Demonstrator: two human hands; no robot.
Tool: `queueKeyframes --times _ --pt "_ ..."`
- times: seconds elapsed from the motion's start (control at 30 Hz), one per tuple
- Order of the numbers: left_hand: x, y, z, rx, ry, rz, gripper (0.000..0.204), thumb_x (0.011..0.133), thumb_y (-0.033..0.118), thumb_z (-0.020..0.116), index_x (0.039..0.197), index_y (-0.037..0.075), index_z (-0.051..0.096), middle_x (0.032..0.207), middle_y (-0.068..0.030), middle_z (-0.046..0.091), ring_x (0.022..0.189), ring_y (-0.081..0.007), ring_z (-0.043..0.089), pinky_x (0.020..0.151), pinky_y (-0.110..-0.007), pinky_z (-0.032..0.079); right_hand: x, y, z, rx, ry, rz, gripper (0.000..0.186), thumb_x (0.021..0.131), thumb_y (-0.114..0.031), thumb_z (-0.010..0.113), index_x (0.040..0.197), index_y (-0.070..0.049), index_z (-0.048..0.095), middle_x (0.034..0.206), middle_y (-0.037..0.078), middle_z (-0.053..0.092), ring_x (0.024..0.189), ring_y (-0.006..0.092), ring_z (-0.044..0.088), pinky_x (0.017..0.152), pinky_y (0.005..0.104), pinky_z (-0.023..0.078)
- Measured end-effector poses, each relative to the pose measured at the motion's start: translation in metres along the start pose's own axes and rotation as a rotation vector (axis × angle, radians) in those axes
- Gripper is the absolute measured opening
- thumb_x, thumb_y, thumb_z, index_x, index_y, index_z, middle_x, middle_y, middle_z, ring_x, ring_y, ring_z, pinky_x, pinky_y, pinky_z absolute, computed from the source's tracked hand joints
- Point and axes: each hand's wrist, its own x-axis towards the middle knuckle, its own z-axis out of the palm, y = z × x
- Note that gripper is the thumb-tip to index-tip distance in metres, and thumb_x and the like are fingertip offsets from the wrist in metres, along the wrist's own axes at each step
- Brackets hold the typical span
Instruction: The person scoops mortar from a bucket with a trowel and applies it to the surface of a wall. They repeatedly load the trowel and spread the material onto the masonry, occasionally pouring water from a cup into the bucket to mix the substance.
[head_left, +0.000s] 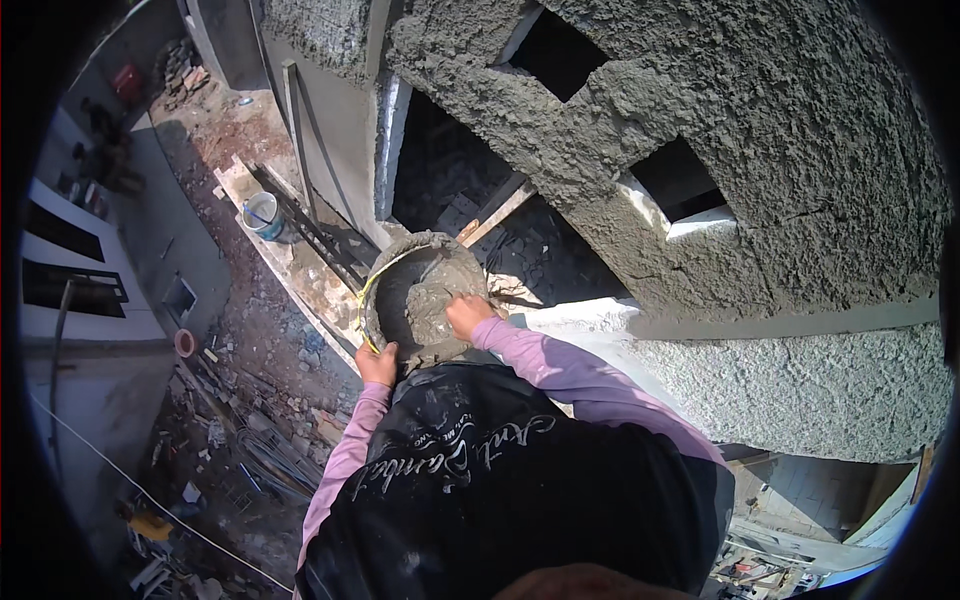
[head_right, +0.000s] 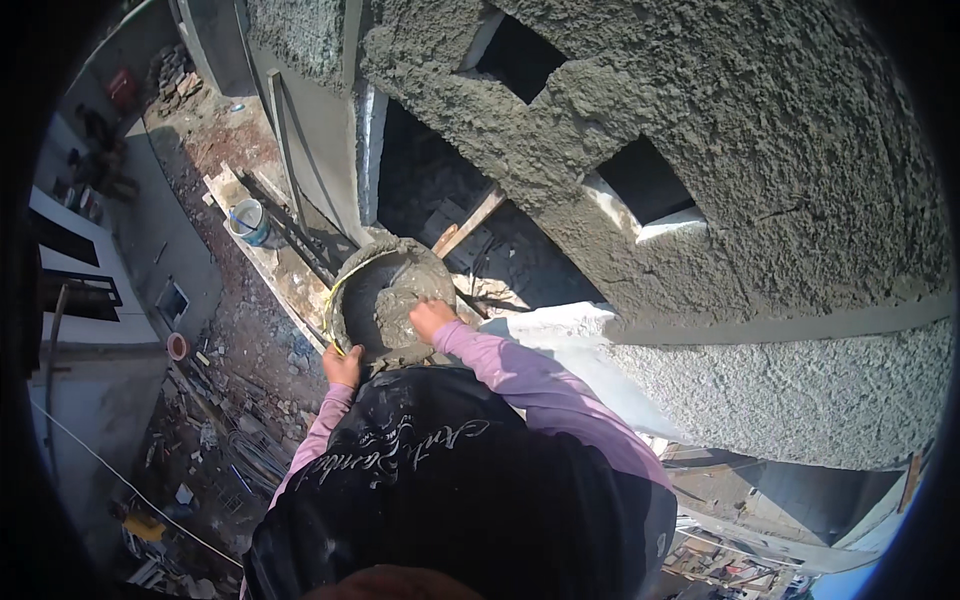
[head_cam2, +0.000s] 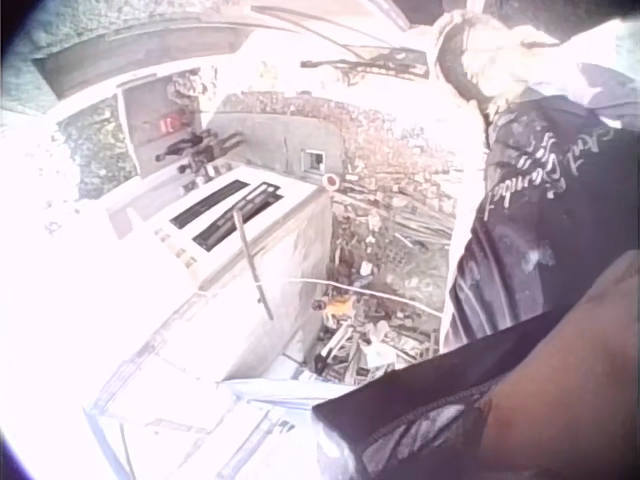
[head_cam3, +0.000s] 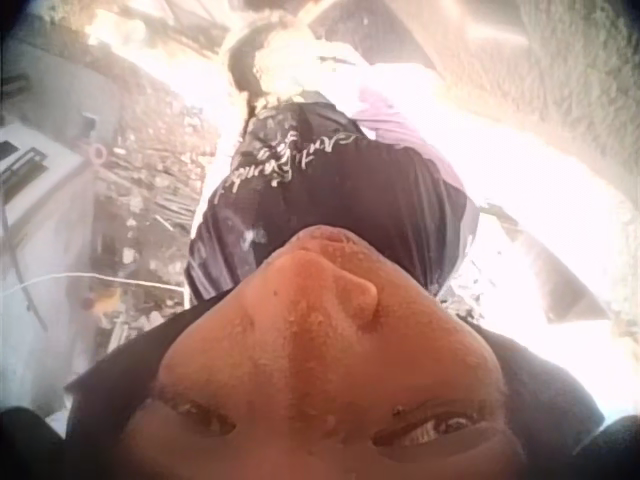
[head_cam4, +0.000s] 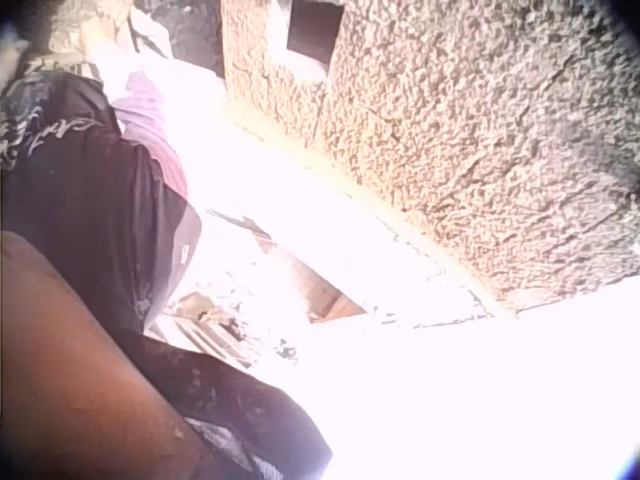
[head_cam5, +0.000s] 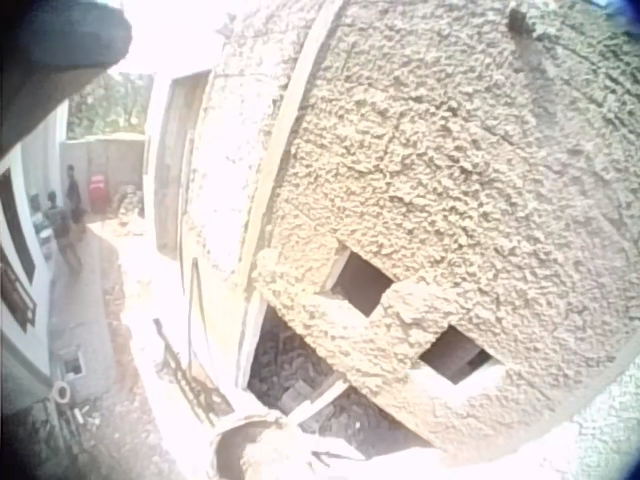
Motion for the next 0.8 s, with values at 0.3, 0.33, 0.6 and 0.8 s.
queueKeyframes --times 0.3,0.33,0.6,0.8 --pt "-0.002 0.011 -0.004 0.09 -0.056 -0.015 0.02 0.077 0.0 0.065 0.097 -0.003 0.065 0.086 -0.0066 0.07 0.074 -0.0132 0.062 0.07 -0.03 0.051 -0.012 0.051 0.003 0.169 0.003 0.075 0.023 0.077 -0.02 0.058 0.082 0.001 0.065 0.086 0.024 0.065 0.08 0.0378 0.066 0.073 0.0467 0.053" --pt "-0.002 0.01 -0.004 0.148 -0.057 -0.032 0.019 0.077 -0.001 0.065 0.096 -0.003 0.065 0.087 -0.007 0.07 0.075 -0.0132 0.063 0.071 -0.03 0.051 -0.006 0.046 0.008 0.205 -0.124 0.034 0.024 0.078 -0.022 0.058 0.083 0.001 0.065 0.088 0.025 0.065 0.082 0.0393 0.066 0.075 0.0472 0.053" --pt "-0.004 0.006 -0.005 0.068 -0.021 -0.04 0.018 0.077 -0.002 0.066 0.095 -0.004 0.065 0.087 -0.0057 0.069 0.075 -0.0125 0.061 0.07 -0.028 0.05 -0.038 0.035 0.013 0.616 -0.128 0.065 0.027 0.08 -0.025 0.062 0.094 -0.001 0.065 0.086 0.026 0.064 0.085 0.0443 0.062 0.076 0.0478 0.048" --pt "0.005 -0.003 -0.006 0.006 0.0 -0.085 0.019 0.076 -0.002 0.068 0.095 -0.004 0.063 0.085 -0.0048 0.068 0.073 -0.0116 0.06 0.07 -0.028 0.049 -0.06 0.052 -0.067 0.49 0.169 0.112 0.024 0.081 -0.024 0.064 0.091 -0.002 0.062 0.085 0.02 0.064 0.082 0.0394 0.063 0.073 0.0468 0.048"
